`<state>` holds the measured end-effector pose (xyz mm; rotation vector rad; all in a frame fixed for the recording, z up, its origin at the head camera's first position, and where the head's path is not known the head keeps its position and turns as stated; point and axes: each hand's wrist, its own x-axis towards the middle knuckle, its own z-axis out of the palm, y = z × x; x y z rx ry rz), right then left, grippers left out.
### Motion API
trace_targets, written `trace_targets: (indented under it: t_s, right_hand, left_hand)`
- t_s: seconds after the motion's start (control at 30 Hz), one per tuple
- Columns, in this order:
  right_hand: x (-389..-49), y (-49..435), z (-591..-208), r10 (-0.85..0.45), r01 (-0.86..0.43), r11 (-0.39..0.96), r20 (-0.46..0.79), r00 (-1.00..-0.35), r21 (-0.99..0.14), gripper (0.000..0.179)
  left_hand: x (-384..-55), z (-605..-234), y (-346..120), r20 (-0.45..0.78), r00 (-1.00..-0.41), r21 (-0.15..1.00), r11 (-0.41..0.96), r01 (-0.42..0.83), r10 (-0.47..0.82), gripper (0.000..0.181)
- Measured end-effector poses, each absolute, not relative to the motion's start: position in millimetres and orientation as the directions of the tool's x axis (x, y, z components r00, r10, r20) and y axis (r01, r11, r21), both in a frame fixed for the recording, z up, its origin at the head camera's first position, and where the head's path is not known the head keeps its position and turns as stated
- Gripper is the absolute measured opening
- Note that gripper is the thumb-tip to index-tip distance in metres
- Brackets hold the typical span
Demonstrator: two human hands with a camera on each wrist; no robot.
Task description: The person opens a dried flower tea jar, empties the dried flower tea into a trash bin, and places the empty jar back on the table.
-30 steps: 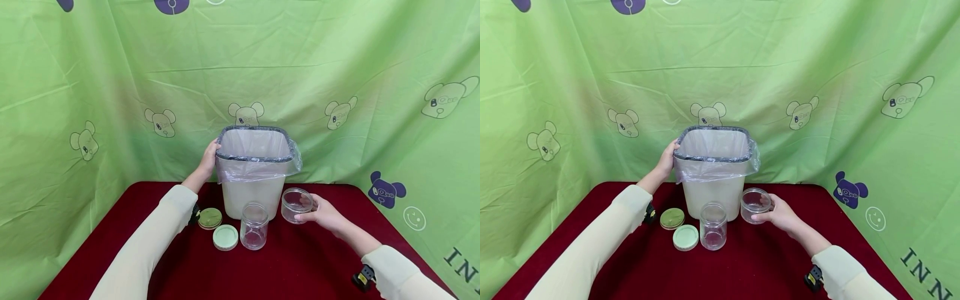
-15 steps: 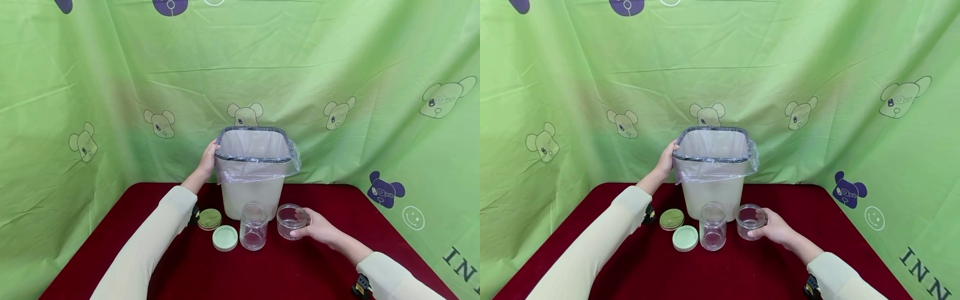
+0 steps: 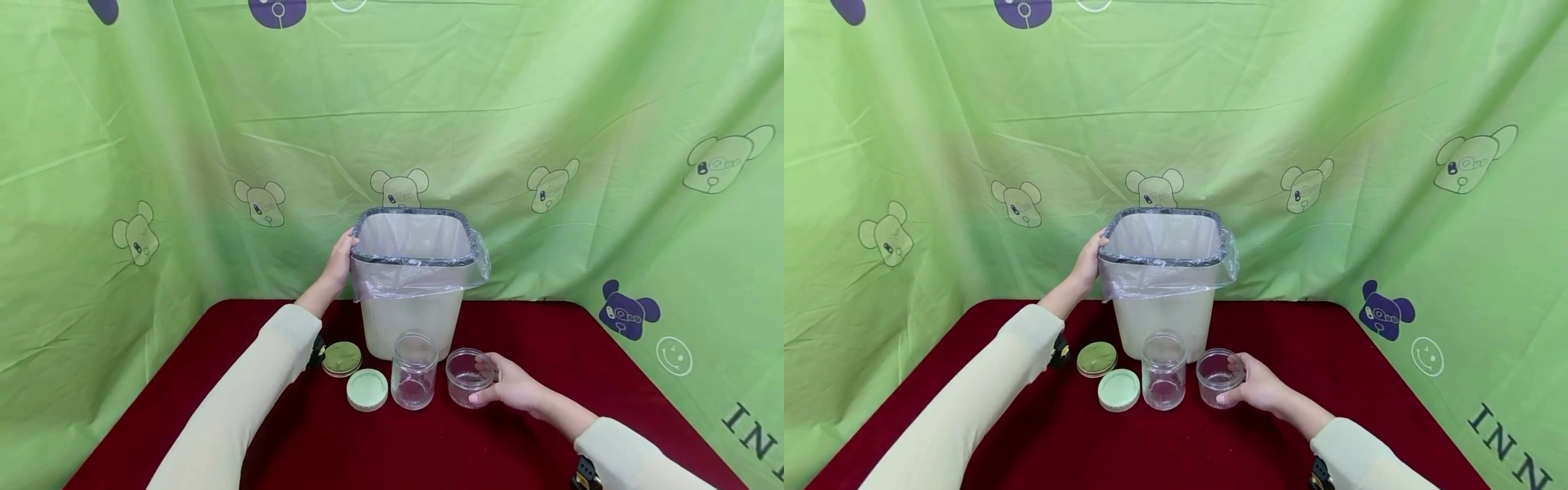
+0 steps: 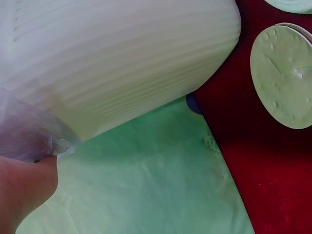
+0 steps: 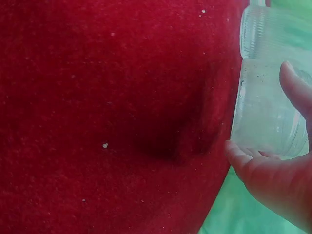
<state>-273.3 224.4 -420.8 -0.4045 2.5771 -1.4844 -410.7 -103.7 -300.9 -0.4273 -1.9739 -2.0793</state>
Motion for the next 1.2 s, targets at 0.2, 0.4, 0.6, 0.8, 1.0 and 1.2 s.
trace_targets:
  t_s: [0.2,0.4,0.6,0.8,1.0,1.2]
  right_hand:
    - [-270.7,220.9,-427.1,-0.314,-0.166,0.467,0.013,-0.949,-0.869,0.075]
    - [-270.3,219.6,-433.3,-0.321,-0.161,0.444,0.011,-0.947,-0.881,0.074]
    - [-269.8,218.4,-436.4,-0.315,-0.14,0.432,-0.004,-0.949,-0.891,0.075]
    - [-269.8,217.2,-439.9,-0.311,-0.149,0.425,0.011,-0.95,-0.893,0.075]
    - [-270.2,216.5,-444.1,-0.314,-0.167,0.409,0.034,-0.949,-0.897,0.078]
    - [-269.0,216.9,-444.8,-0.319,-0.184,0.406,0.05,-0.946,-0.895,0.083]
  left_hand:
    - [-411.1,-301.2,-102.9,0.374,-0.927,0.926,-0.063,0.372,0.024,0.057]
    - [-410.2,-301.2,-103.8,0.369,-0.929,0.929,-0.055,0.367,0.03,0.057]
    - [-408.8,-300.4,-103.8,0.363,-0.931,0.931,-0.058,0.362,0.024,0.057]
    - [-407.1,-299.4,-103.5,0.36,-0.933,0.932,-0.052,0.359,0.021,0.058]
    - [-407.1,-299.2,-103.0,0.359,-0.933,0.932,-0.054,0.358,0.021,0.058]
    - [-407.3,-300.0,-103.6,0.35,-0.936,0.936,-0.04,0.348,0.034,0.059]
